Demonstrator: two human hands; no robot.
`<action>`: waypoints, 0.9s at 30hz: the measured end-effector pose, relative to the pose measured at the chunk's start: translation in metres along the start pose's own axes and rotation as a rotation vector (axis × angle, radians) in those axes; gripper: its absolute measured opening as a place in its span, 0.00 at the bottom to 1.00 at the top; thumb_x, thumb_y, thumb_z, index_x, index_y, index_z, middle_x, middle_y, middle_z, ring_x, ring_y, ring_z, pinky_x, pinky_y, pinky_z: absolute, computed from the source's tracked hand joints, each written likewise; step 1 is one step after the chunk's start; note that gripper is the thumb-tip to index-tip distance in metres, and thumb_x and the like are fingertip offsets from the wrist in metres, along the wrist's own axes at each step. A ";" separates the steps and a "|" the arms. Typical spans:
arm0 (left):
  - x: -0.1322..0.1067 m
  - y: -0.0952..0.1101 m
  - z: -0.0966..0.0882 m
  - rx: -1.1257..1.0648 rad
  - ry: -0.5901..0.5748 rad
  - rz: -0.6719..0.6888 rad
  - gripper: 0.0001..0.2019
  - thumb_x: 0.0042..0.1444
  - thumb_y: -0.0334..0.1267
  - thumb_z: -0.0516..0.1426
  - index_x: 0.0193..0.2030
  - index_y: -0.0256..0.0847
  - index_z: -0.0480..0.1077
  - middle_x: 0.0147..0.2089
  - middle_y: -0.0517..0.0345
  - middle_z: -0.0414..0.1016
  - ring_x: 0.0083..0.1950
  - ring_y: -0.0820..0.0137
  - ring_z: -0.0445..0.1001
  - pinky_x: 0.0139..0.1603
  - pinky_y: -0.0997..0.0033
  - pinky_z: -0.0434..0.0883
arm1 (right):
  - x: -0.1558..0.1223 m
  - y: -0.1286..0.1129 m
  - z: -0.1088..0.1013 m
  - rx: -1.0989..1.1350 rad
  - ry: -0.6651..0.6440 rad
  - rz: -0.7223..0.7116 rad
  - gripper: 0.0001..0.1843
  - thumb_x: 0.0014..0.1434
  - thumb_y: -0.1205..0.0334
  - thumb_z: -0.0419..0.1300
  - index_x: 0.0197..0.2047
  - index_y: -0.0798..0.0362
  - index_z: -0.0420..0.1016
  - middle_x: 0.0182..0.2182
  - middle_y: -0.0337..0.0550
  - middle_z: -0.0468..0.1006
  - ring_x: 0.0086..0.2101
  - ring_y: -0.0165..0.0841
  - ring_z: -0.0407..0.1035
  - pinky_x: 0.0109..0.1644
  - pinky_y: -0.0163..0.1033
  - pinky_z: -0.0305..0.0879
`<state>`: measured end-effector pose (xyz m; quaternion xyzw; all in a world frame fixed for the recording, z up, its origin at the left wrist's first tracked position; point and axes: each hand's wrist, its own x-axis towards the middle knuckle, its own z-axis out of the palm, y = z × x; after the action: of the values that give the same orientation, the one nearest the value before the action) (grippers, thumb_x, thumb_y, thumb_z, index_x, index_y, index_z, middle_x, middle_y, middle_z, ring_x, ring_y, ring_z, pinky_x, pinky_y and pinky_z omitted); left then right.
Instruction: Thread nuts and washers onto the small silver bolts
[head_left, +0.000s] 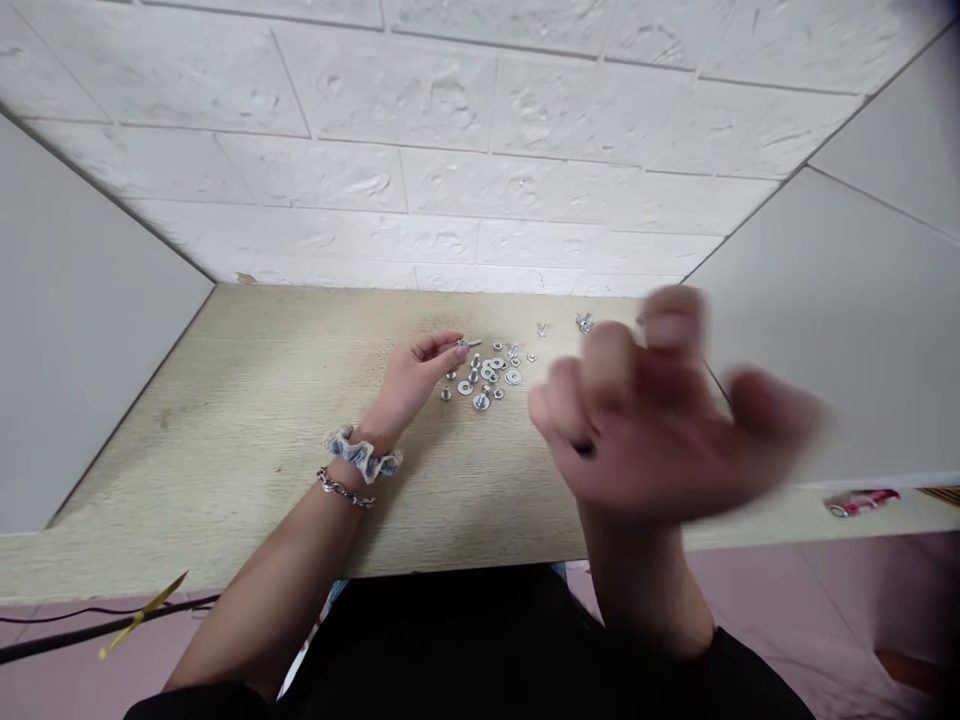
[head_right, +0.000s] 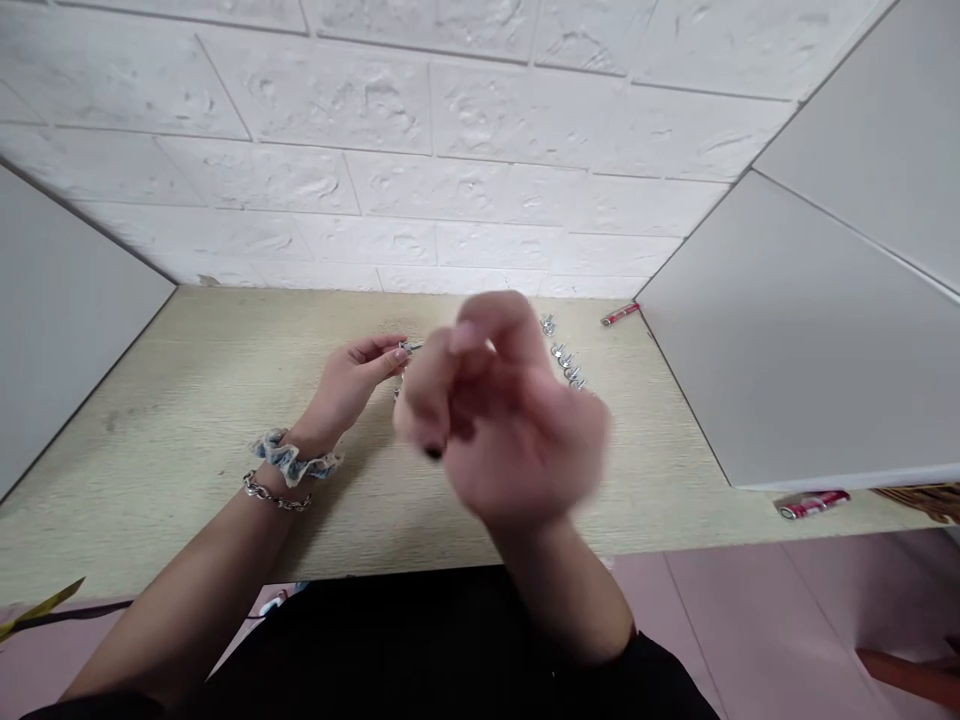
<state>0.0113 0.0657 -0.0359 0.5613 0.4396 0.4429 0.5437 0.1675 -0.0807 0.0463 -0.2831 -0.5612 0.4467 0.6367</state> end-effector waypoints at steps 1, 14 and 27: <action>0.001 0.000 -0.001 -0.006 0.008 0.001 0.17 0.46 0.42 0.63 0.42 0.36 0.75 0.33 0.56 0.77 0.33 0.72 0.72 0.38 0.71 0.70 | 0.031 0.019 0.000 0.081 0.030 -0.025 0.12 0.59 0.50 0.45 0.33 0.47 0.61 0.18 0.33 0.60 0.18 0.27 0.53 0.21 0.35 0.52; -0.001 0.004 0.003 -0.052 -0.043 0.021 0.13 0.45 0.40 0.64 0.39 0.38 0.77 0.39 0.53 0.79 0.41 0.67 0.74 0.46 0.67 0.70 | 0.081 0.131 -0.014 -0.652 0.148 0.400 0.25 0.56 0.43 0.50 0.18 0.53 0.57 0.15 0.33 0.56 0.20 0.25 0.53 0.24 0.34 0.45; -0.001 -0.007 0.009 -0.065 -0.051 0.025 0.18 0.44 0.40 0.64 0.42 0.37 0.73 0.31 0.56 0.77 0.32 0.72 0.73 0.32 0.74 0.69 | 0.073 0.134 -0.011 -0.509 0.214 0.289 0.22 0.58 0.45 0.50 0.21 0.52 0.57 0.17 0.33 0.59 0.22 0.26 0.56 0.26 0.33 0.52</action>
<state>0.0196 0.0629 -0.0427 0.5598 0.4040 0.4494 0.5670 0.1424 0.0450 -0.0379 -0.5558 -0.5387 0.3454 0.5306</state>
